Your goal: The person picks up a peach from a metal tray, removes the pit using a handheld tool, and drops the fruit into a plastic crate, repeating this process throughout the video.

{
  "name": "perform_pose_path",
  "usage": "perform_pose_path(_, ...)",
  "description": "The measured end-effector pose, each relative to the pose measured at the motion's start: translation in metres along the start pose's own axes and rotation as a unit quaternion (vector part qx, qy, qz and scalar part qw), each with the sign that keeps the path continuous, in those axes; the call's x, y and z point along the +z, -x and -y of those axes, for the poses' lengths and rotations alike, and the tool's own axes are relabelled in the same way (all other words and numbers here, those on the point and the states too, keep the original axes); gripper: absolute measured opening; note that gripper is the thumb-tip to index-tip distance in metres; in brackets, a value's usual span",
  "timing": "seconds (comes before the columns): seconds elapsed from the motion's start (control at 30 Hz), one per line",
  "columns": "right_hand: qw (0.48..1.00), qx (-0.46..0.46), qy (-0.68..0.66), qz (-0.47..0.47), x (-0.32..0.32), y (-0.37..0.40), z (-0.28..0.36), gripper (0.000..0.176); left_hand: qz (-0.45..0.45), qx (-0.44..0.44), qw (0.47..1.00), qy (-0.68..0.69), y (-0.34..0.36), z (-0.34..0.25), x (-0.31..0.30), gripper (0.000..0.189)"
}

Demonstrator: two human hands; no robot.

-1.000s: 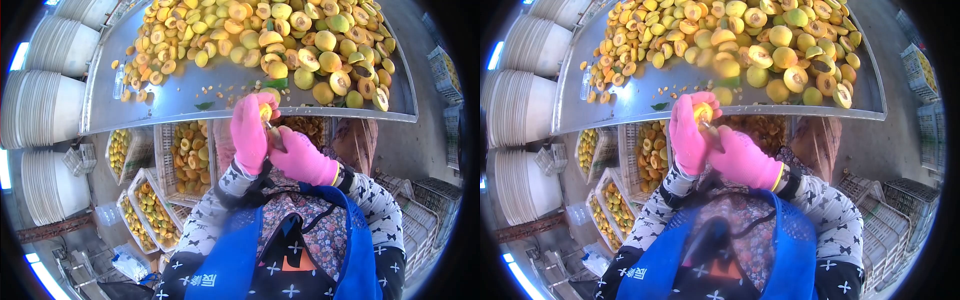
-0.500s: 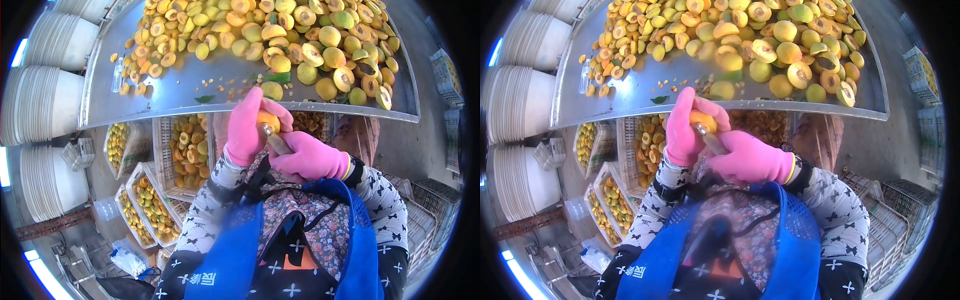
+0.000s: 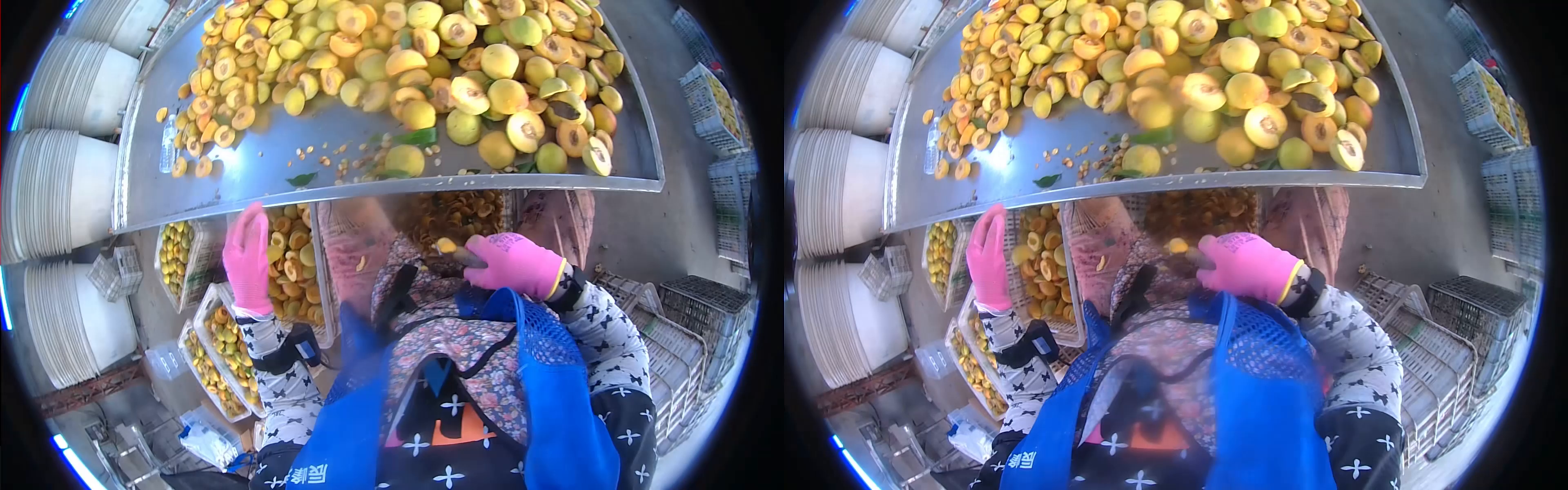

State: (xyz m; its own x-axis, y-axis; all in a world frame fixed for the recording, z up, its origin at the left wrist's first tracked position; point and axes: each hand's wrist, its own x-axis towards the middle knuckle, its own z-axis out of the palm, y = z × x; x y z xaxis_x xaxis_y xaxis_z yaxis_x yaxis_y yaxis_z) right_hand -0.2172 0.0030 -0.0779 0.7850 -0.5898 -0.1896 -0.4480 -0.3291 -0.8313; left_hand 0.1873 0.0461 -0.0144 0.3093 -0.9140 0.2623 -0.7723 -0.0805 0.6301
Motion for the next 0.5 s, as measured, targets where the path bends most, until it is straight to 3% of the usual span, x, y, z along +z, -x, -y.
perform_pose_path(0.07, 0.995, 0.052, 0.072, -0.037, -0.002, -0.001, -0.002, 0.040, 0.062, -0.015, 0.990, 0.126, -0.013, -0.041, 0.030, 0.024)
perform_pose_path(0.1, 0.990, 0.077, 0.107, -0.056, -0.004, -0.001, -0.002, 0.041, 0.102, 0.056, 0.989, 0.096, -0.018, -0.059, 0.051, 0.024)
perform_pose_path(0.13, 0.987, 0.094, 0.117, -0.064, -0.011, 0.001, -0.002, 0.038, 0.139, 0.022, 0.976, 0.165, -0.023, -0.081, 0.074, 0.024)
perform_pose_path(0.17, 0.982, 0.107, 0.131, -0.086, -0.018, 0.002, -0.010, 0.037, 0.161, 0.119, 0.970, 0.140, -0.031, -0.093, 0.099, 0.022)
perform_pose_path(0.2, 0.976, 0.122, 0.144, -0.108, -0.023, 0.004, -0.021, 0.036, 0.198, 0.150, 0.952, 0.179, -0.037, -0.106, 0.126, 0.022)
perform_pose_path(0.27, 0.956, 0.179, 0.143, -0.181, -0.039, 0.012, -0.022, 0.034, 0.286, 0.153, 0.919, 0.226, -0.045, -0.144, 0.171, 0.021)
perform_pose_path(0.3, 0.961, 0.155, 0.128, -0.189, -0.049, 0.020, -0.016, 0.034, 0.319, 0.174, 0.902, 0.232, -0.051, -0.156, 0.191, 0.027)
perform_pose_path(0.37, 0.969, 0.111, 0.093, -0.198, -0.059, 0.044, 0.000, 0.034, 0.369, 0.248, 0.893, 0.067, -0.065, -0.171, 0.226, 0.043)
perform_pose_path(0.5, 0.955, 0.115, 0.143, -0.234, -0.070, 0.078, 0.003, 0.027, 0.411, 0.259, 0.851, -0.198, -0.065, -0.189, 0.255, 0.063)
